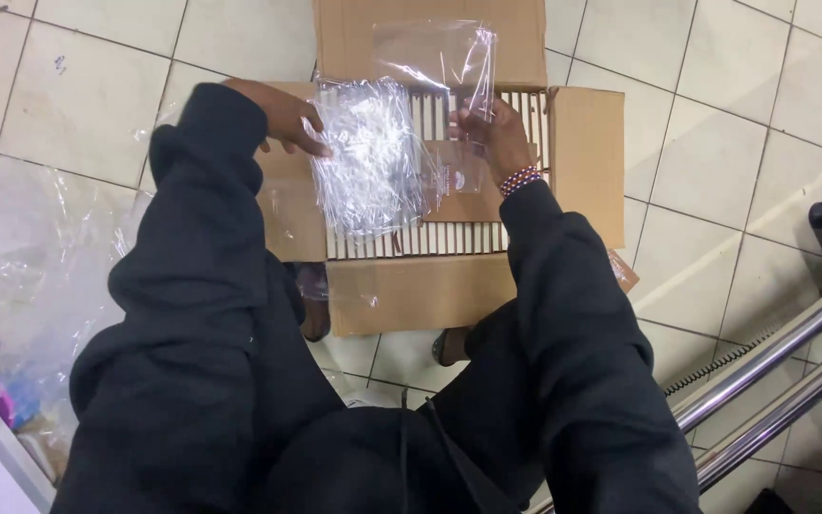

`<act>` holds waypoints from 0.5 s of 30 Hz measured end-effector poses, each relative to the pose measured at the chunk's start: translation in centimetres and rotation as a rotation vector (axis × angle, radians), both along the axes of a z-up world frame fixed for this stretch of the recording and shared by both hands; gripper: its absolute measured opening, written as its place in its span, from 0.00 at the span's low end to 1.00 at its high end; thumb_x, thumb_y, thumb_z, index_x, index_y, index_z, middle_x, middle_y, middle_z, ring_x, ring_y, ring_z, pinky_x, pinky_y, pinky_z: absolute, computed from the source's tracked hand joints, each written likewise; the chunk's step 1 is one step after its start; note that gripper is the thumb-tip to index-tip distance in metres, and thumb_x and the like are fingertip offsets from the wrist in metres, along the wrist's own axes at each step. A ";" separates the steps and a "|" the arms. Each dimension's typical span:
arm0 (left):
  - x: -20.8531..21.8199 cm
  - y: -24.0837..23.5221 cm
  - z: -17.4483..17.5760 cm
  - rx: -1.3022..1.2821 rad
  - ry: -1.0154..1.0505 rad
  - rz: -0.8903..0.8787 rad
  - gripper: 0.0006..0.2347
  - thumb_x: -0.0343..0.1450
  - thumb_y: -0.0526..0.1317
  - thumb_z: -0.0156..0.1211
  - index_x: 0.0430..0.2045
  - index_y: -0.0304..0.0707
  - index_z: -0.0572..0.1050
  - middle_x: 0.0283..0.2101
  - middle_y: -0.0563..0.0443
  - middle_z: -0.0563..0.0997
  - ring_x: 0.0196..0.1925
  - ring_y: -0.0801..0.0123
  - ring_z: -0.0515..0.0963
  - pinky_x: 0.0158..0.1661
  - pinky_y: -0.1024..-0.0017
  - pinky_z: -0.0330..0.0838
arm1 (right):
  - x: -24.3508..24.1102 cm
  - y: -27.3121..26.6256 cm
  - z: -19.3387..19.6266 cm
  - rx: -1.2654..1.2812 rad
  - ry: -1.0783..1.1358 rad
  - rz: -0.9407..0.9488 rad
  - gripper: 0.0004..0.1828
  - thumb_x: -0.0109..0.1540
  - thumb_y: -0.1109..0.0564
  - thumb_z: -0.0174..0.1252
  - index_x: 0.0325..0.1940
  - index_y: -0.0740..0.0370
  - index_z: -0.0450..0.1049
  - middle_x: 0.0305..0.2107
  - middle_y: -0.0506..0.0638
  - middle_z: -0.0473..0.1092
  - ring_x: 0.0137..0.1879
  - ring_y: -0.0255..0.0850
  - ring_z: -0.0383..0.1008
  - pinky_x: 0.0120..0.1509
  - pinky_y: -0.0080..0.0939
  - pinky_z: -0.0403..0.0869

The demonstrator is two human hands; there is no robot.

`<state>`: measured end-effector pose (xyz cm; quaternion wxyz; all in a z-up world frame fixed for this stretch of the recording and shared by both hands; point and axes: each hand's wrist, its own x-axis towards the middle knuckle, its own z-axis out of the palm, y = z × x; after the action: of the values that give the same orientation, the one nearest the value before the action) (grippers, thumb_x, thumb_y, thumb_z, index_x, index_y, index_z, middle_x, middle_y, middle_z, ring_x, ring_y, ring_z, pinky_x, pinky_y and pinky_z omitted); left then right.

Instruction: The person places individual notebooks into clear plastic sleeves by hand, sliding them inside and smoothing the plastic.

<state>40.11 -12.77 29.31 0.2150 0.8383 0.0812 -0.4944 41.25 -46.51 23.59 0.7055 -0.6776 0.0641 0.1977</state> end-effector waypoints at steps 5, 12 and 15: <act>1.2 0.7 -8.9 0.019 -0.033 -0.484 0.33 0.55 0.58 0.78 0.51 0.44 0.76 0.45 0.38 0.83 0.48 0.50 0.84 0.48 0.55 0.79 | 0.6 -0.2 -4.7 -0.062 0.043 -0.107 0.12 0.64 0.57 0.65 0.49 0.55 0.72 0.34 0.45 0.79 0.36 0.33 0.83 0.39 0.32 0.82; -1.6 -4.3 -5.4 0.196 -0.195 -0.742 0.04 0.64 0.42 0.71 0.17 0.60 0.88 0.22 0.58 0.86 0.32 0.57 0.87 0.38 0.65 0.80 | -0.5 2.2 -7.1 -0.050 0.107 -0.039 0.12 0.64 0.60 0.64 0.50 0.61 0.71 0.32 0.48 0.77 0.34 0.36 0.81 0.37 0.35 0.85; -2.3 -4.2 10.2 0.051 -0.215 -0.449 0.07 0.67 0.31 0.67 0.24 0.48 0.88 0.28 0.59 0.87 0.35 0.74 0.80 0.35 0.65 0.70 | -0.5 3.6 -10.4 -0.165 0.052 0.085 0.10 0.66 0.58 0.60 0.51 0.61 0.74 0.40 0.52 0.79 0.44 0.40 0.82 0.43 0.42 0.85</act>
<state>37.81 -16.93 39.50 0.0862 0.8883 -0.1180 -0.4354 40.71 -42.88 13.17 0.6362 -0.7302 0.0697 0.2392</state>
